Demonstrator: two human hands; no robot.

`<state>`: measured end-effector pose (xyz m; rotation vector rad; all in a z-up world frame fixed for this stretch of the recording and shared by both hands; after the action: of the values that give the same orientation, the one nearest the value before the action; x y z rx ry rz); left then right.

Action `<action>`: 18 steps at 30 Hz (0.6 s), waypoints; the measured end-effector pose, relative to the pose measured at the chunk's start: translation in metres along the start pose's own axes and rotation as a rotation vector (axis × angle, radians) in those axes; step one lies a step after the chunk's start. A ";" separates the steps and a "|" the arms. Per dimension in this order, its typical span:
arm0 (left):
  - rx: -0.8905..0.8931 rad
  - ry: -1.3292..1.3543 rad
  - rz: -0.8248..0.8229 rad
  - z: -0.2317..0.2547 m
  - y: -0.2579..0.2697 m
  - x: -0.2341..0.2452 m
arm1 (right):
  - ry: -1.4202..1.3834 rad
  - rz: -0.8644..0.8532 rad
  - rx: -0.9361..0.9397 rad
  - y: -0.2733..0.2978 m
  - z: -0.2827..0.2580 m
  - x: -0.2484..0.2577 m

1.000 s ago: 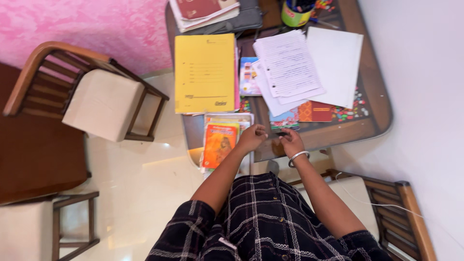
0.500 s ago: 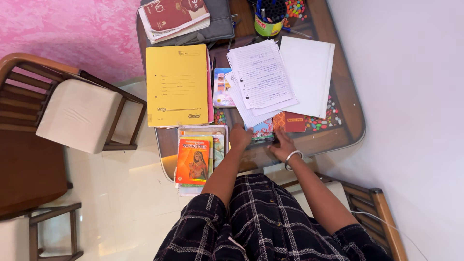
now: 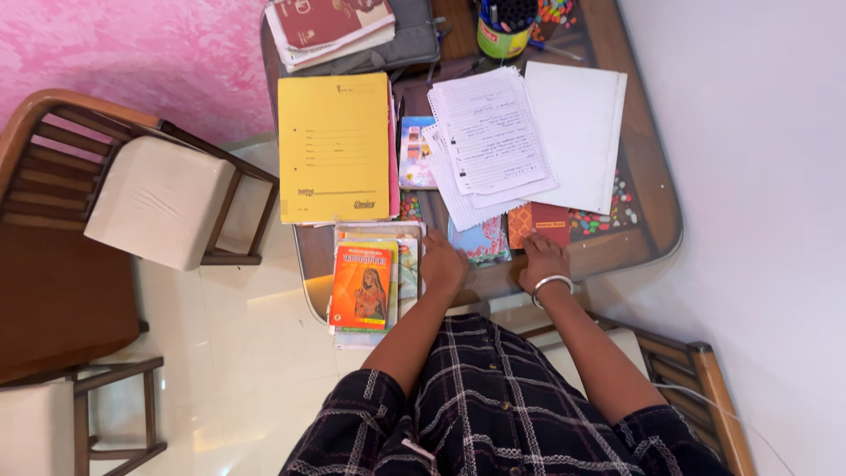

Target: The person organizes stationery items on a glass table. They stack books and notebooks, arrange papers, place pens into a holder, and move a monitor to clear space.

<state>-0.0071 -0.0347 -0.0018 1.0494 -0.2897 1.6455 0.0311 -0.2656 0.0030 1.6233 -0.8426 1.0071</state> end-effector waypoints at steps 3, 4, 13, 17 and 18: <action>-0.117 -0.010 0.001 0.005 0.009 -0.002 | -0.017 -0.018 -0.047 0.015 -0.006 -0.004; -0.173 -0.037 -0.015 0.008 0.010 -0.010 | -0.025 -0.021 -0.068 0.021 -0.007 -0.007; -0.248 0.445 -0.664 0.014 0.036 -0.097 | -0.171 0.130 -0.171 0.063 -0.003 -0.016; 0.110 0.664 -0.871 0.012 0.045 -0.132 | -0.262 0.530 -0.265 0.079 0.033 -0.010; 0.128 0.681 -0.894 0.010 0.044 -0.140 | -0.317 0.535 -0.229 0.076 0.043 -0.015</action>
<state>-0.0410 -0.1495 -0.0874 0.5103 0.6606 1.0922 -0.0333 -0.3257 0.0124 1.4053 -1.6073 0.9737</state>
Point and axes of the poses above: each hand's wrist, its own y-axis away from the middle knuckle, its own x-axis out of the back of the hand, z = x × y, the point moved 6 cm from there along -y, towards the middle knuckle, and after that the axes turned 6 degrees about -z, right-handed, at the moved point
